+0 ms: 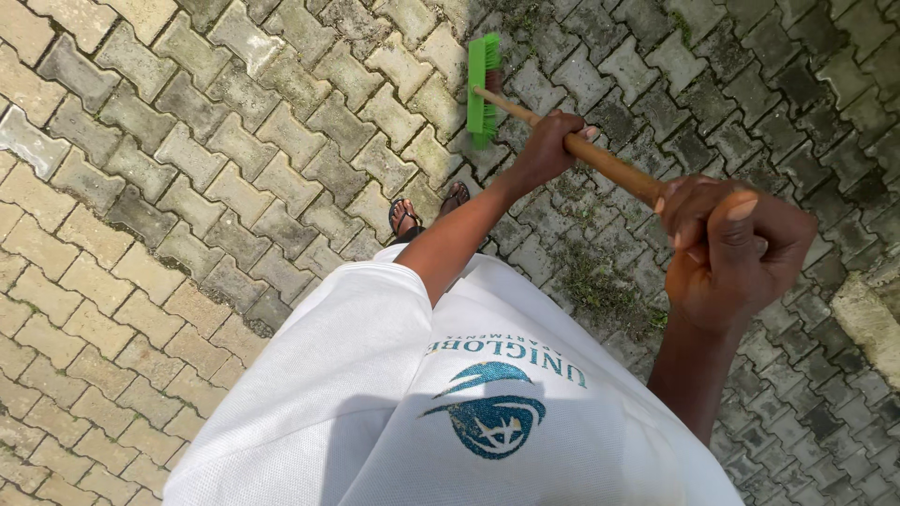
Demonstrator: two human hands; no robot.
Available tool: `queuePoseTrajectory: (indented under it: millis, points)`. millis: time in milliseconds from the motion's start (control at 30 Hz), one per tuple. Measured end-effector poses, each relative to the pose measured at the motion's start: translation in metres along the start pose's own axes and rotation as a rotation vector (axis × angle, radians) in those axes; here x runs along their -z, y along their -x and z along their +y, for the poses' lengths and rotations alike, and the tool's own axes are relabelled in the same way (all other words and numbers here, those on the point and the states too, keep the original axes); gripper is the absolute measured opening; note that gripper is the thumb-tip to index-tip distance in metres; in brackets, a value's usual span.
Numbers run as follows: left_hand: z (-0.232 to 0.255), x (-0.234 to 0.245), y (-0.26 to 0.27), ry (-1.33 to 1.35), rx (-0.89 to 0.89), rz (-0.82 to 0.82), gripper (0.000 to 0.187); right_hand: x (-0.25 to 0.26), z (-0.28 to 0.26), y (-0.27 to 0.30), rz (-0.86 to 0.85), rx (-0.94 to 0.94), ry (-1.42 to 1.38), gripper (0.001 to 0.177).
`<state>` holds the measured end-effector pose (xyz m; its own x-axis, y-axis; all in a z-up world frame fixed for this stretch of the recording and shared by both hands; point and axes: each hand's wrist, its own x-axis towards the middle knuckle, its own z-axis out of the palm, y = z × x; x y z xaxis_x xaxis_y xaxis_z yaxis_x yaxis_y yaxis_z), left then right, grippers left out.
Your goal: The person sweeps an outdoor paved area using a broom with green bristles and a wooden handle, moving debris along the ground.
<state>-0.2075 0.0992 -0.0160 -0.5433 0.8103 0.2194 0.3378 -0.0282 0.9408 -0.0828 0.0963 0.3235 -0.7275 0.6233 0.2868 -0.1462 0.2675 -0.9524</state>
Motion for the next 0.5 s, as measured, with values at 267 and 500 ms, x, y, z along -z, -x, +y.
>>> queuePoseTrajectory:
  millis: [267,500]
  points:
    - [0.035,0.06,-0.004,-0.221,0.26,-0.103,0.027,0.029,0.007,-0.007,0.052,-0.042,-0.141,0.055]
    - [-0.063,0.083,0.041,-0.483,0.522,-0.437,0.017,0.025,0.088,0.009,0.399,-0.488,-0.516,0.044]
